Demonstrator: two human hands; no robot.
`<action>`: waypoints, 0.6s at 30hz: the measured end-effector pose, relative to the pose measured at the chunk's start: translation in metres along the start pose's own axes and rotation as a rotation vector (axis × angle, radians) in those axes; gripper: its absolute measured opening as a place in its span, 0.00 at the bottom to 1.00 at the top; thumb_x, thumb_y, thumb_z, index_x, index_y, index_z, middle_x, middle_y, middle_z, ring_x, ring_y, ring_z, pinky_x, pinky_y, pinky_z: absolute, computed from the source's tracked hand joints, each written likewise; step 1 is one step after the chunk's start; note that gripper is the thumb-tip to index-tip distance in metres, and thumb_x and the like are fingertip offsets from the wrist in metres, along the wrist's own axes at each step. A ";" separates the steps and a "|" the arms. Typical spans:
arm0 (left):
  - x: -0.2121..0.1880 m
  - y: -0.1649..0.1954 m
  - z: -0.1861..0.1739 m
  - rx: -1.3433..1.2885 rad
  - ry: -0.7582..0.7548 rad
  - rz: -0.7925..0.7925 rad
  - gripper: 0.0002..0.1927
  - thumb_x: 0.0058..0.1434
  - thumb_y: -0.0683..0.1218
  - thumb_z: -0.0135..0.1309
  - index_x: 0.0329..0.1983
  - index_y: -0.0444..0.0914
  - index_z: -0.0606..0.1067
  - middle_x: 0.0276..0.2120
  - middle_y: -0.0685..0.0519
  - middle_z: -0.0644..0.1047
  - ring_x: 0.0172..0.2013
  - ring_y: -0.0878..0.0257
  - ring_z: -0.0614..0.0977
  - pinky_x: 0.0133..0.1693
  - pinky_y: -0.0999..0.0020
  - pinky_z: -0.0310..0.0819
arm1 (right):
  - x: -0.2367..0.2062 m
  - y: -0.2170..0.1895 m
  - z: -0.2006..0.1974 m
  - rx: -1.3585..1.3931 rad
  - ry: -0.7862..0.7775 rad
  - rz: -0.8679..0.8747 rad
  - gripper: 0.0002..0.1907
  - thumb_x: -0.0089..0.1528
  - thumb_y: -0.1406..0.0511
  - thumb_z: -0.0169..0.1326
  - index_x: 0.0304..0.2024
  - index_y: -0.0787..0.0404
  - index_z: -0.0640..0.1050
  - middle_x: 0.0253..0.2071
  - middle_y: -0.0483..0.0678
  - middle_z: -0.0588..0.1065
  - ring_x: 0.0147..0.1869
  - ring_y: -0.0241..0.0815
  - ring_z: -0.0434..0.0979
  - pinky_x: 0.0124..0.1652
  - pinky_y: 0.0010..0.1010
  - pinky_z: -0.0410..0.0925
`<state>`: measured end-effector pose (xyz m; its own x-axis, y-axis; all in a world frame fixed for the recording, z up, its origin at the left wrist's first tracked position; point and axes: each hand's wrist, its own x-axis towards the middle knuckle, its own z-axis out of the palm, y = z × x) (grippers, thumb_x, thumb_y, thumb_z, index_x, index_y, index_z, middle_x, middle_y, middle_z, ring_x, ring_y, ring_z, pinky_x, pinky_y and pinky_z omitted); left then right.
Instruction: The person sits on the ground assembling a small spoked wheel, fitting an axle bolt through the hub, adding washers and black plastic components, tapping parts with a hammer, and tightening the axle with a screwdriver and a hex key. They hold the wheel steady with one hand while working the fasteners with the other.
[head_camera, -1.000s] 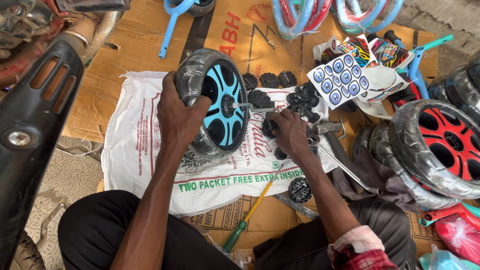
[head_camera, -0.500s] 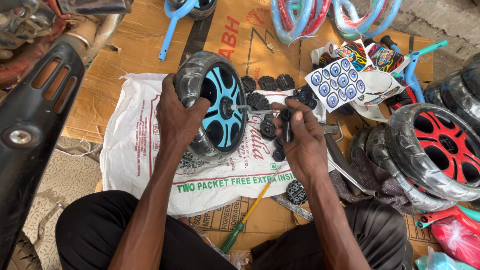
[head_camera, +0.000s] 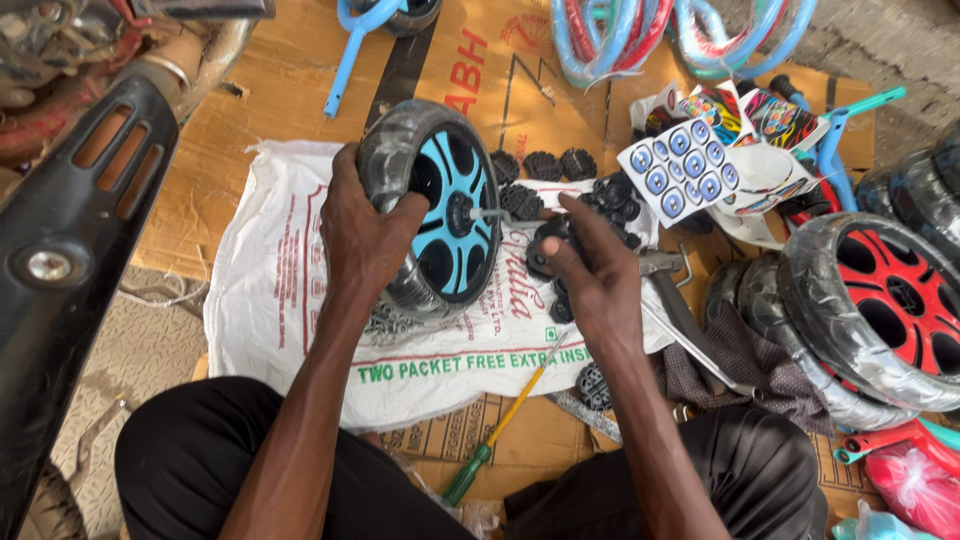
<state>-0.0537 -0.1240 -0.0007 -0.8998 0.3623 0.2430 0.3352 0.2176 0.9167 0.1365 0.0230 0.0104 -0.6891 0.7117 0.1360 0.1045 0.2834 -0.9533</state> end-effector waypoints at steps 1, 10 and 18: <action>-0.001 0.000 -0.001 0.005 -0.012 -0.026 0.37 0.48 0.47 0.62 0.62 0.32 0.68 0.44 0.42 0.81 0.43 0.51 0.83 0.47 0.54 0.75 | 0.000 0.001 0.002 0.020 -0.001 0.037 0.23 0.61 0.69 0.60 0.59 0.58 0.75 0.50 0.48 0.82 0.46 0.36 0.82 0.43 0.27 0.76; -0.003 0.013 -0.005 -0.024 -0.046 -0.160 0.38 0.46 0.49 0.59 0.63 0.37 0.67 0.40 0.44 0.82 0.38 0.51 0.85 0.43 0.54 0.77 | 0.028 -0.003 -0.026 -0.164 -0.341 -0.101 0.27 0.60 0.67 0.63 0.63 0.58 0.77 0.46 0.45 0.82 0.45 0.33 0.79 0.45 0.26 0.73; -0.001 0.003 0.000 0.038 -0.078 -0.214 0.39 0.46 0.53 0.62 0.63 0.38 0.67 0.37 0.44 0.82 0.36 0.52 0.84 0.40 0.54 0.76 | 0.006 0.020 0.038 -0.077 -0.087 0.163 0.21 0.69 0.53 0.50 0.54 0.62 0.71 0.24 0.44 0.73 0.25 0.33 0.70 0.25 0.28 0.64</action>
<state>-0.0521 -0.1236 0.0014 -0.9277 0.3728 0.0175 0.1505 0.3309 0.9316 0.1071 0.0090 -0.0184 -0.7180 0.6946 -0.0455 0.2717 0.2196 -0.9370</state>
